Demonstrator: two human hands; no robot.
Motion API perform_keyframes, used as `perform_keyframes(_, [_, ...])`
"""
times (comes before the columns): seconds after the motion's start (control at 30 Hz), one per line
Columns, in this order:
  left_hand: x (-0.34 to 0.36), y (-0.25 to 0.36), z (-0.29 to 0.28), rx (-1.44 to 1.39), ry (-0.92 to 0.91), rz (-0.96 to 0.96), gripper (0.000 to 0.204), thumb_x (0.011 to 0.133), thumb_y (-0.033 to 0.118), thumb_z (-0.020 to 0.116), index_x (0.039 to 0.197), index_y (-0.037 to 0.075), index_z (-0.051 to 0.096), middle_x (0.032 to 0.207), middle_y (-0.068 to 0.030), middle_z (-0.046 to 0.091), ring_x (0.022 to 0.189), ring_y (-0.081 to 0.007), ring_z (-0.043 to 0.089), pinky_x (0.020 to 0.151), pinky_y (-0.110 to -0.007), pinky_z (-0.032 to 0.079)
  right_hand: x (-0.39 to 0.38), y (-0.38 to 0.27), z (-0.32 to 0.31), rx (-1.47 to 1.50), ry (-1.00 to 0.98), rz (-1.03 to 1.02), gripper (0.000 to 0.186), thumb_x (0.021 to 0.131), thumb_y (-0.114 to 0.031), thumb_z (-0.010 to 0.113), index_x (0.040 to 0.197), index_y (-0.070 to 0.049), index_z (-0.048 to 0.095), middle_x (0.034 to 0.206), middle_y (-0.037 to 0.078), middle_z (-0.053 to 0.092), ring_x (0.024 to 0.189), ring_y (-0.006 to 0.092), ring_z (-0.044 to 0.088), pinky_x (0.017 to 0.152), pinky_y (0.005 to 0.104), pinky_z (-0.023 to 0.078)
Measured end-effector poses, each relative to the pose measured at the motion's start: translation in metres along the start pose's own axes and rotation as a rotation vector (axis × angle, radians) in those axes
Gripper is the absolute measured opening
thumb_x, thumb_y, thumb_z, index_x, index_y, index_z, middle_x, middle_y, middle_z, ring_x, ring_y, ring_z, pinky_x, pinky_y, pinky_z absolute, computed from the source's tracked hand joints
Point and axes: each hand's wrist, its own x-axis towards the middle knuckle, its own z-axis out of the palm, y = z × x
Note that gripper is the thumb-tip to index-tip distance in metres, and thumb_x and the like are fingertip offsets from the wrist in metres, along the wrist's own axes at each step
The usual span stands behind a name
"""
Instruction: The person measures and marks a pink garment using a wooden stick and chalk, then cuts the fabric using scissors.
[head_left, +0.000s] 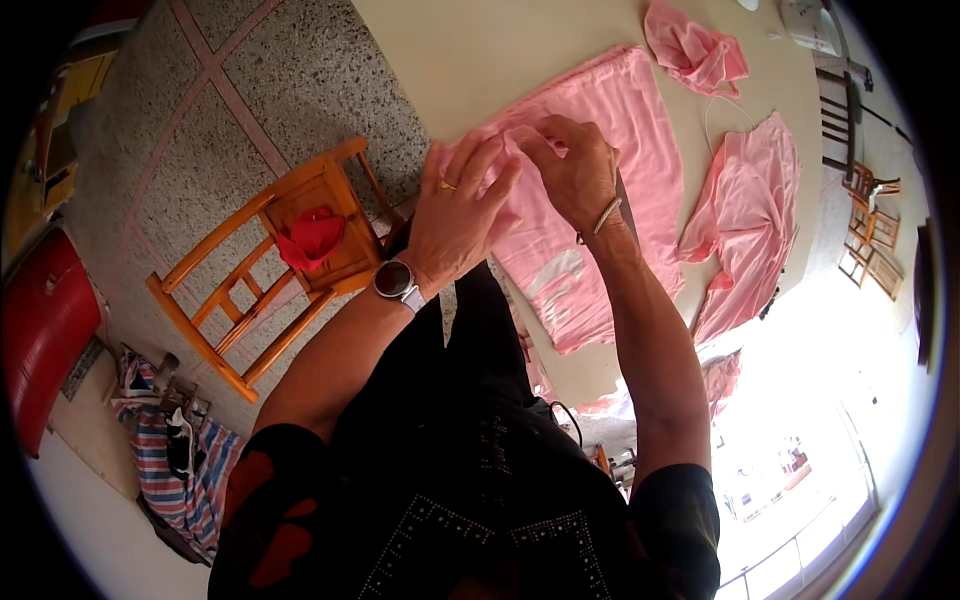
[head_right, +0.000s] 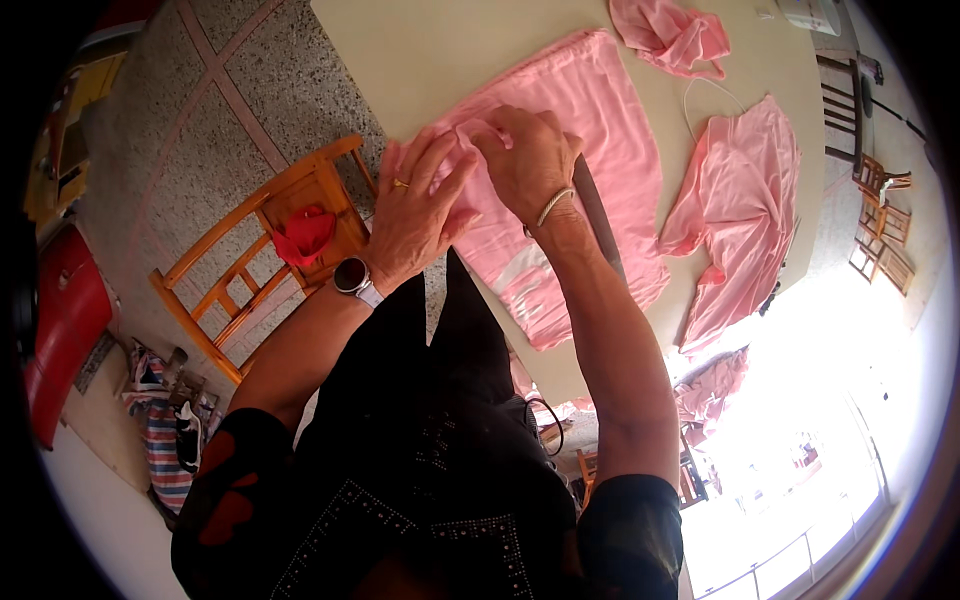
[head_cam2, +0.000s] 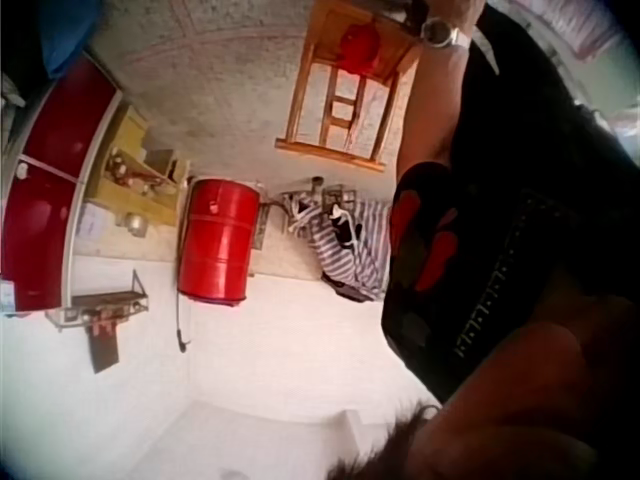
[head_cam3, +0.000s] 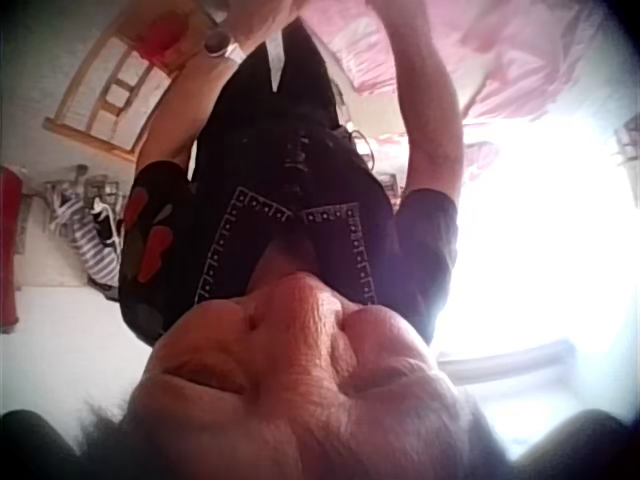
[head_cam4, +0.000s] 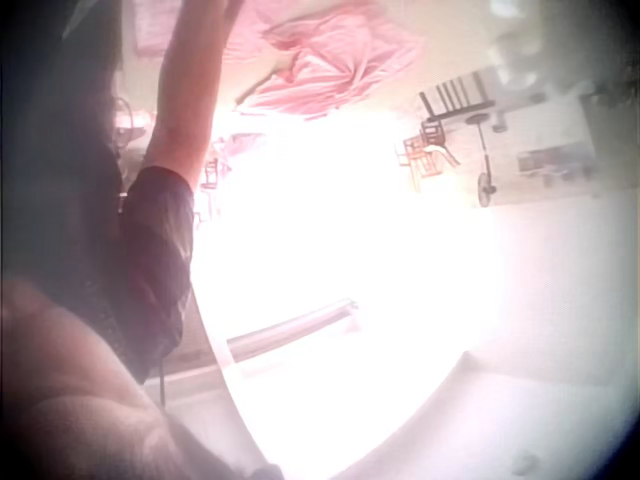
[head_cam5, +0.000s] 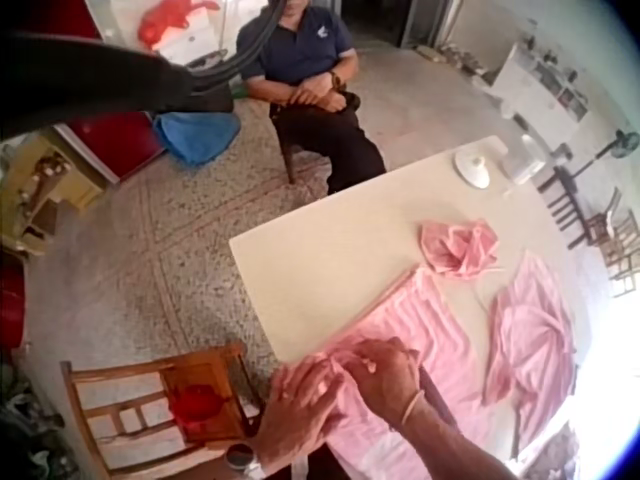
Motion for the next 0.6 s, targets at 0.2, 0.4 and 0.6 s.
perform_keyframes(0.2, [-0.004, -0.003, -0.001, 0.009, 0.000, -0.002, 0.064, 0.079, 0.032, 0.079, 0.134, 0.012, 0.055, 0.150, -0.0123, 0.038, 0.144, -0.0309, 0.032, 0.112, -0.065, 0.024, 0.005, 0.003, 0.011, 0.051, 0.050, 0.010, 0.030, 0.085, -0.030, 0.073, 0.102, -0.004, 0.076, 0.094, 0.014, 0.074, 0.092, 0.0250, 0.070, 0.085, 0.0367, 0.053])
perform_keyframes(0.4, [-0.006, -0.005, -0.001, -0.013, -0.011, 0.005, 0.074, 0.081, 0.031, 0.078, 0.145, 0.015, 0.046, 0.152, -0.0131, 0.036, 0.145, -0.0351, 0.031, 0.111, -0.068, 0.021, 0.006, 0.007, 0.024, 0.094, 0.107, 0.094, 0.025, 0.087, -0.037, 0.069, 0.096, -0.016, 0.078, 0.092, 0.001, 0.072, 0.098, 0.0213, 0.058, 0.098, 0.0432, 0.033])
perform_keyframes(0.6, [-0.004, -0.006, -0.007, -0.020, -0.005, 0.039, 0.072, 0.081, 0.029, 0.078, 0.143, 0.014, 0.046, 0.152, -0.0135, 0.036, 0.144, -0.0349, 0.032, 0.109, -0.069, 0.021, 0.015, 0.012, 0.004, 0.529, 0.119, 0.126, 0.022, 0.089, -0.025, 0.070, 0.098, -0.006, 0.077, 0.084, 0.001, 0.072, 0.077, 0.0145, 0.062, 0.075, 0.0283, 0.046])
